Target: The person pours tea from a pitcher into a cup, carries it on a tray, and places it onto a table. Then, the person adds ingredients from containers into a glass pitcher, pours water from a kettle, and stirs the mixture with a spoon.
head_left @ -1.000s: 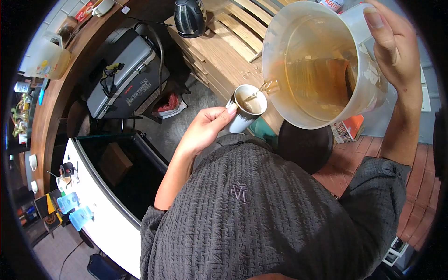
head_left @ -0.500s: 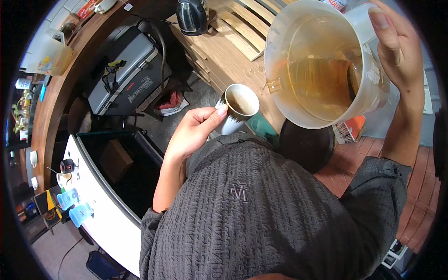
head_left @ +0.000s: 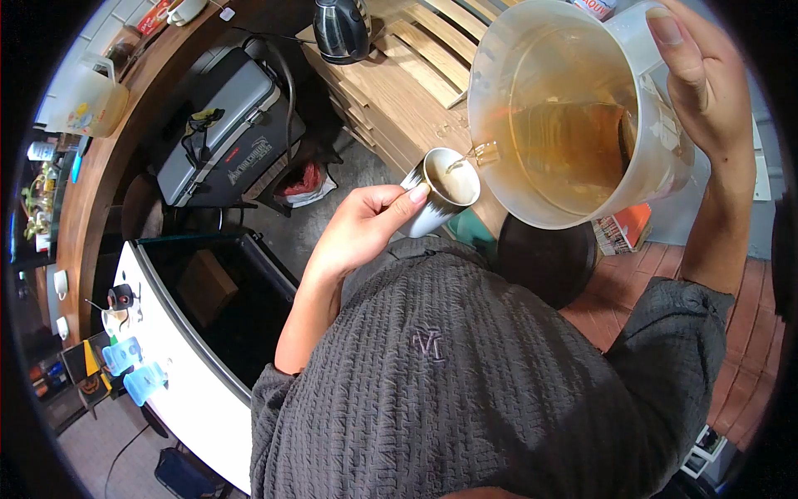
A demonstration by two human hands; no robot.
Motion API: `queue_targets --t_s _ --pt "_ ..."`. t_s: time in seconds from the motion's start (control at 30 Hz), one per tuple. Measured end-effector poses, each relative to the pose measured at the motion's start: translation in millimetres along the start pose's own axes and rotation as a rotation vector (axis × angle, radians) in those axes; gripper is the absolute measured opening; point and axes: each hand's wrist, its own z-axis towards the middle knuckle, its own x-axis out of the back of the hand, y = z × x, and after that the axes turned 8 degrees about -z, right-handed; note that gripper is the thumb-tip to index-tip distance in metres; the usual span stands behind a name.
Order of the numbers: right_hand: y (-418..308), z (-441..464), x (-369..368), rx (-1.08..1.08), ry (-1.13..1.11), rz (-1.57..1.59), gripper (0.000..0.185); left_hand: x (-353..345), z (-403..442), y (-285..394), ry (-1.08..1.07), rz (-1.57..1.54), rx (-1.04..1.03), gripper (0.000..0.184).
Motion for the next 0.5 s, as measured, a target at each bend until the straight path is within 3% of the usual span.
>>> queue_targets --t_s 0.37,0.5 --pt "5 0 -1 0.01 0.004 0.006 0.053 8 -7 7 0.018 0.063 -0.066 0.04" --pt "-34 19 -11 0.013 0.004 0.006 0.053 8 -6 10 0.007 0.043 -0.093 0.039"
